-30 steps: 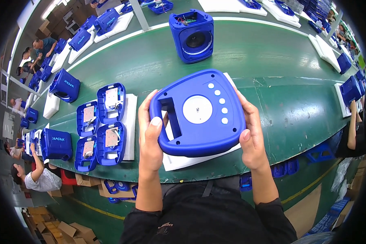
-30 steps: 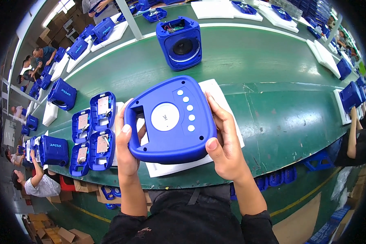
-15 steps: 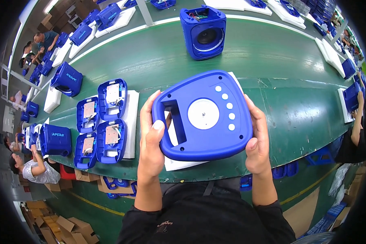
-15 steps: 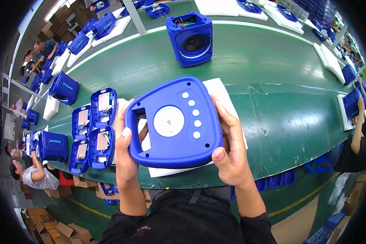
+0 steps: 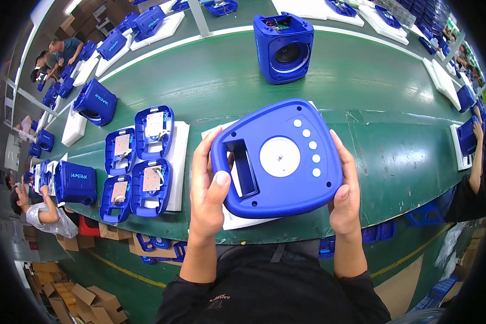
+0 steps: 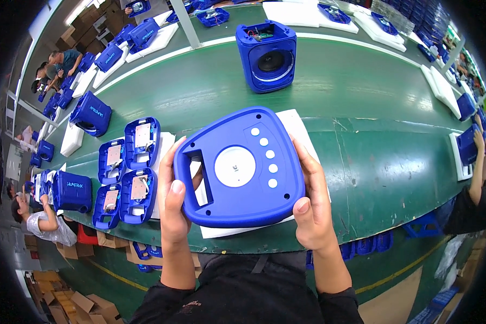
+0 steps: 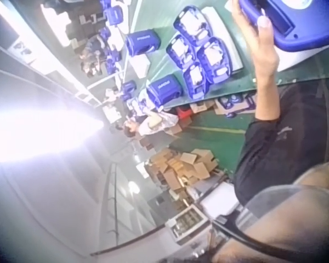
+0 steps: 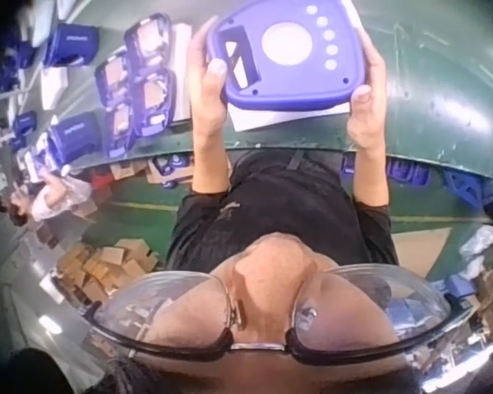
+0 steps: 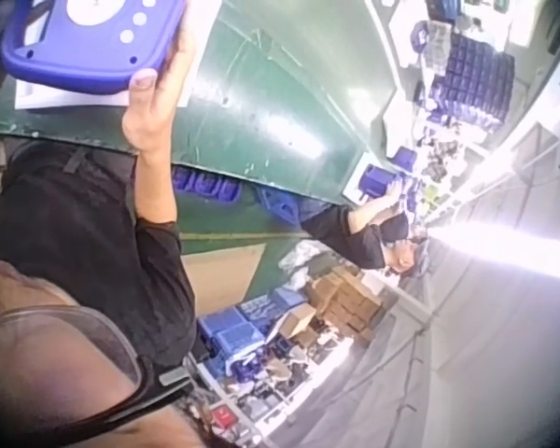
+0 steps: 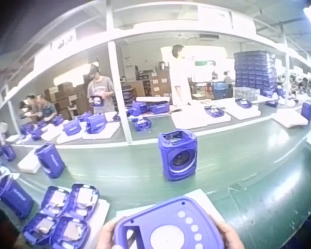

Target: The person assembles blue electronic devices by hand, connecting internal wiring and rechargeable batteries, then snapping together the plastic casing.

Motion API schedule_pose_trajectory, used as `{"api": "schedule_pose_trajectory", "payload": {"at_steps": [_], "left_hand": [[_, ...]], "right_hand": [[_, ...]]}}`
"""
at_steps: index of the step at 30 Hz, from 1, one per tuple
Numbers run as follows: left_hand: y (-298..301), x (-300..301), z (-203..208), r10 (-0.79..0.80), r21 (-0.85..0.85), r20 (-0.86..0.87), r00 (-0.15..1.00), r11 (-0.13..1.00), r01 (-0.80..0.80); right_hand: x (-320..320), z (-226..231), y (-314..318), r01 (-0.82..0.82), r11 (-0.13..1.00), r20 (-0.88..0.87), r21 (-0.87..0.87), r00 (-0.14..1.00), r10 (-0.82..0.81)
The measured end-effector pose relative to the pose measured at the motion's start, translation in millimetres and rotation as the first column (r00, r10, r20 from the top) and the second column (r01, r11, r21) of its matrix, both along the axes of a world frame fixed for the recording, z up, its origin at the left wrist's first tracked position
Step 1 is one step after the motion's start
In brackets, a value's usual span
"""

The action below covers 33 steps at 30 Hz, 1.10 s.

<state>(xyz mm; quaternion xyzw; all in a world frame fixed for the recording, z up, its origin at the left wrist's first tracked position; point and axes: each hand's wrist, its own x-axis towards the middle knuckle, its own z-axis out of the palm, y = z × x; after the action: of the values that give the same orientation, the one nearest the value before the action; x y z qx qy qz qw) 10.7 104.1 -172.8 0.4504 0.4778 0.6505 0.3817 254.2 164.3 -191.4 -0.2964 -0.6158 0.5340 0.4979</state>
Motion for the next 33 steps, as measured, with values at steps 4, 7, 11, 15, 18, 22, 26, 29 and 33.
{"api": "schedule_pose_trajectory", "payload": {"at_steps": [4, 7, 11, 15, 18, 22, 26, 29, 33], "left_hand": [[1.5, -2.7, -1.9, 0.013, 0.003, -0.01, 1.0, 1.0, -0.013], [1.7, -3.6, -1.2, 0.027, -0.014, -0.006, 1.0, 1.0, -0.027], [3.6, -5.3, 4.2, 0.045, -0.045, -0.085, 0.995, 0.998, -0.049], [6.2, -12.2, -0.8, 0.018, -0.078, -0.154, 0.988, 0.996, -0.031], [4.3, -12.5, -8.4, 0.005, -0.04, -0.111, 0.994, 0.999, -0.009], [4.8, -7.9, -12.7, 0.011, -0.036, -0.022, 1.0, 0.999, -0.011], [7.9, -13.2, -14.7, 0.03, -0.074, -0.045, 0.999, 0.997, -0.033], [7.8, -17.8, -11.0, 0.021, -0.127, -0.061, 0.998, 0.991, -0.028], [-12.3, -42.1, -14.5, 0.026, -0.142, 0.161, 0.987, 0.99, -0.003]], "right_hand": [[-2.1, -1.6, 0.7, -0.004, 0.999, 0.023, 0.038, 1.0, 0.004], [-5.8, 2.5, -0.4, 0.047, 0.998, 0.088, 0.043, 0.995, -0.051], [-7.3, 0.5, -0.2, 0.056, 0.998, 0.073, 0.033, 0.996, -0.059], [-3.8, -2.8, -0.1, 0.005, 1.0, -0.01, 0.03, 1.0, -0.004], [-5.2, -2.8, 0.9, -0.008, 1.0, -0.037, 0.002, 0.999, 0.008], [-6.7, -8.0, 3.1, -0.028, 0.999, -0.092, -0.019, 0.995, 0.026], [-6.4, -6.9, 4.1, -0.029, 0.999, -0.098, -0.031, 0.995, 0.026], [-10.8, -4.0, 4.7, -0.033, 0.998, -0.141, -0.053, 0.99, 0.026], [-35.9, -0.1, -9.3, -0.063, 0.998, -0.198, -0.018, 0.978, 0.058]]}}
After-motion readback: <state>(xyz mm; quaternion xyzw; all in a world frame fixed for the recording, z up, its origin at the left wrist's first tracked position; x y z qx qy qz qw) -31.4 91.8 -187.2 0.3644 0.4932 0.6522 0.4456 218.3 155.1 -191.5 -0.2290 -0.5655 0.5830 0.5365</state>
